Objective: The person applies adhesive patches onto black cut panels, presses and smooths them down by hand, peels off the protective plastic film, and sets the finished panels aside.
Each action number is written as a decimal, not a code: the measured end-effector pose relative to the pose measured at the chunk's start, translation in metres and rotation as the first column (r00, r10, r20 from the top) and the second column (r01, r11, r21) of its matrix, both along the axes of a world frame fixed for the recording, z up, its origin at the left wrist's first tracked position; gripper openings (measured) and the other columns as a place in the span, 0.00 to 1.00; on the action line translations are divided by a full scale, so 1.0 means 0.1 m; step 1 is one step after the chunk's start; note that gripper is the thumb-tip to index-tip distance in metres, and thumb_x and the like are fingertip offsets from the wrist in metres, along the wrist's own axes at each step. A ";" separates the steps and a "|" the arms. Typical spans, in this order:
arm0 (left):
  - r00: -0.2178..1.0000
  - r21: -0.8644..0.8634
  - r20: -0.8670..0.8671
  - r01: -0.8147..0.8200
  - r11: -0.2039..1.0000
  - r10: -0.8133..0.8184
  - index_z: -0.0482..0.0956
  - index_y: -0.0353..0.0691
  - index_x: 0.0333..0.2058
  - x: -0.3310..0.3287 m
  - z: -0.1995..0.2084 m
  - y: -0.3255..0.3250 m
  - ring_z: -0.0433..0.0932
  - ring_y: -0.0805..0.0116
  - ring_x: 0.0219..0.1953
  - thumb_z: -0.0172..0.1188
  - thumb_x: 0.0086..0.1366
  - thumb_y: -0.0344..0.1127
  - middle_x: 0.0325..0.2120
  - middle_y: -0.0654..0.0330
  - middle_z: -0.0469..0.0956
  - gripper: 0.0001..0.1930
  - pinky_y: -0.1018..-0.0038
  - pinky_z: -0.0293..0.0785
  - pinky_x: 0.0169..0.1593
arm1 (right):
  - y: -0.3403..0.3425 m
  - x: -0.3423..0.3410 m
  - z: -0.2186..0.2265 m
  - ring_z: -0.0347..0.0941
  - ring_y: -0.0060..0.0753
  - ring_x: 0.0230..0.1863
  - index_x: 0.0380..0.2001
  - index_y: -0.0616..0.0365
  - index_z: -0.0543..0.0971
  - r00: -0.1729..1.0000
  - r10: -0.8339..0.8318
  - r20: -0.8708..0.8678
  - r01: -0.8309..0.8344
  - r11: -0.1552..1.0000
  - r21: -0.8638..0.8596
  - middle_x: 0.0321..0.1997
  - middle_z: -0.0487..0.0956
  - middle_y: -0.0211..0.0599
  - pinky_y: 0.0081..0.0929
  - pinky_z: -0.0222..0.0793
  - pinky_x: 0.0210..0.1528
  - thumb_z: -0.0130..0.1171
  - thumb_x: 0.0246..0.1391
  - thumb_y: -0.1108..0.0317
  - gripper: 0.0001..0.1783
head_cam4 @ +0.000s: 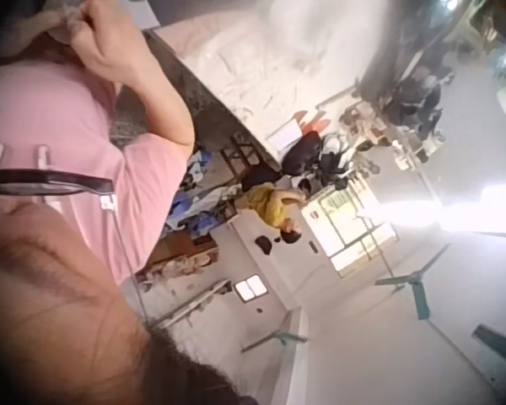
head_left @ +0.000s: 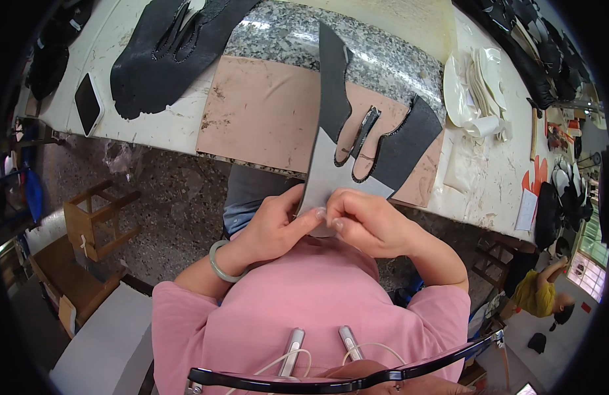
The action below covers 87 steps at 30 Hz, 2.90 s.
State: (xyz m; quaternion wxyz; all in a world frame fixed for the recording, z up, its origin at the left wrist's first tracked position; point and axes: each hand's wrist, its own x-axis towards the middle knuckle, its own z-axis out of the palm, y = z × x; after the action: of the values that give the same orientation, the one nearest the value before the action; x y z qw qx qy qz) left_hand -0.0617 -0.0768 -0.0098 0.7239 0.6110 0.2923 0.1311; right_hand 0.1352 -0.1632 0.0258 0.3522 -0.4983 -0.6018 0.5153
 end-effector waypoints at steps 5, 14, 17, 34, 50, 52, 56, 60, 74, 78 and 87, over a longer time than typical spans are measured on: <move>0.994 0.029 -0.075 0.079 0.996 -0.077 0.75 0.30 0.45 0.03 0.05 0.03 0.83 0.65 0.30 0.55 0.68 0.37 0.27 0.52 0.82 0.15 0.72 0.76 0.34 | 0.06 -0.11 0.18 0.73 0.43 0.26 0.28 0.59 0.71 0.828 -0.150 0.540 0.114 0.988 0.100 0.26 0.72 0.40 0.37 0.69 0.29 0.66 0.48 0.58 0.18; 0.973 0.298 -0.226 0.115 0.948 -0.047 0.71 0.29 0.38 -0.18 -0.14 -0.06 0.79 0.48 0.22 0.52 0.68 0.37 0.17 0.45 0.75 0.13 0.63 0.72 0.26 | 0.18 0.46 0.21 0.71 0.47 0.24 0.22 0.58 0.69 0.697 -0.333 0.635 0.193 0.940 0.281 0.23 0.70 0.41 0.37 0.65 0.25 0.64 0.50 0.66 0.14; 0.934 0.125 -0.338 0.167 0.978 -0.116 0.71 0.28 0.41 -0.21 0.06 -0.04 0.79 0.53 0.20 0.52 0.68 0.39 0.17 0.47 0.76 0.16 0.64 0.73 0.25 | 0.11 0.77 0.26 0.70 0.28 0.23 0.27 0.58 0.73 0.657 -0.530 0.536 0.370 0.846 0.384 0.23 0.72 0.36 0.26 0.66 0.26 0.62 0.49 0.75 0.06; 0.995 -0.313 0.097 0.017 0.950 0.014 0.76 0.30 0.43 -0.08 0.32 0.10 0.77 0.77 0.30 0.51 0.71 0.40 0.32 0.59 0.79 0.16 0.79 0.77 0.29 | -0.83 0.74 0.90 0.75 0.42 0.22 0.45 0.51 0.80 0.718 0.271 0.641 -0.104 0.953 -0.286 0.20 0.74 0.38 0.32 0.69 0.25 0.73 0.36 0.52 0.30; 0.851 0.308 0.247 -0.523 0.795 0.464 0.76 0.34 0.43 -0.11 0.39 1.69 0.77 0.75 0.28 0.49 0.72 0.51 0.27 0.61 0.79 0.22 0.81 0.71 0.29 | 1.47 2.46 1.68 0.72 0.21 0.23 0.30 0.67 0.81 0.333 -0.943 -0.007 0.474 0.161 0.866 0.26 0.82 0.39 0.24 0.68 0.27 0.66 0.53 0.64 0.13; 0.740 0.544 0.082 -0.594 0.593 0.667 0.76 0.34 0.46 -0.40 0.16 2.14 0.76 0.73 0.33 0.50 0.72 0.47 0.32 0.61 0.78 0.20 0.79 0.71 0.32 | 1.77 3.19 1.79 0.75 0.21 0.25 0.27 0.67 0.78 0.229 -0.908 -0.350 0.863 0.024 0.504 0.24 0.79 0.33 0.20 0.68 0.25 0.65 0.54 0.62 0.16; 0.416 0.981 -0.156 -0.039 0.189 0.896 0.70 0.30 0.55 -1.22 -0.47 2.70 0.63 0.54 0.59 0.53 0.69 0.46 0.56 0.47 0.68 0.25 0.62 0.61 0.60 | 2.26 4.28 1.49 0.77 0.27 0.26 0.39 0.60 0.74 -0.018 -0.830 -0.558 0.944 -0.198 0.264 0.32 0.79 0.32 0.23 0.71 0.21 0.64 0.55 0.54 0.20; 0.172 0.873 -0.485 0.045 0.485 0.857 0.62 0.31 0.61 -0.94 -0.33 2.66 0.51 0.51 0.67 0.58 0.64 0.54 0.64 0.46 0.59 0.37 0.58 0.50 0.67 | 2.03 5.14 0.53 0.77 0.31 0.24 0.40 0.61 0.75 -0.062 -0.982 -0.181 0.994 -0.078 0.081 0.36 0.78 0.37 0.26 0.67 0.17 0.66 0.51 0.46 0.28; 0.559 0.950 -0.057 -0.226 0.218 0.827 0.67 0.37 0.55 -1.00 -0.18 2.83 0.76 0.52 0.49 0.56 0.67 0.32 0.48 0.46 0.75 0.19 0.65 0.70 0.51 | -0.19 3.18 0.41 0.75 0.21 0.33 0.47 0.65 0.76 0.439 -0.776 0.453 0.769 0.585 0.257 0.34 0.81 0.32 0.21 0.71 0.37 0.63 0.56 0.65 0.19; 0.582 0.980 -0.074 -0.106 0.166 0.810 0.66 0.37 0.59 -1.13 -0.20 2.92 0.73 0.45 0.52 0.58 0.66 0.39 0.50 0.39 0.72 0.25 0.61 0.68 0.54 | -0.56 2.52 0.22 0.72 0.36 0.49 0.50 0.62 0.74 0.377 -0.680 0.629 0.670 0.669 0.322 0.49 0.77 0.39 0.30 0.68 0.53 0.69 0.47 0.65 0.27; 0.438 0.962 -0.264 0.051 0.270 0.859 0.71 0.23 0.52 -0.92 -0.30 2.65 0.65 0.43 0.58 0.64 0.56 0.58 0.54 0.39 0.69 0.40 0.57 0.59 0.63 | -0.58 2.34 -0.51 0.70 0.50 0.55 0.41 0.64 0.78 -0.048 -0.890 0.454 0.444 0.388 0.808 0.51 0.76 0.47 0.43 0.62 0.58 0.52 0.42 0.81 0.19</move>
State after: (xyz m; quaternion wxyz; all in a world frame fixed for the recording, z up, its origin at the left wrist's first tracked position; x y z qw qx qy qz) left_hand -0.1533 0.1878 -0.0395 -0.0032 0.7548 0.6266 0.1938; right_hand 0.3691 -0.2209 -0.0256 0.2912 -0.8215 -0.4337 -0.2285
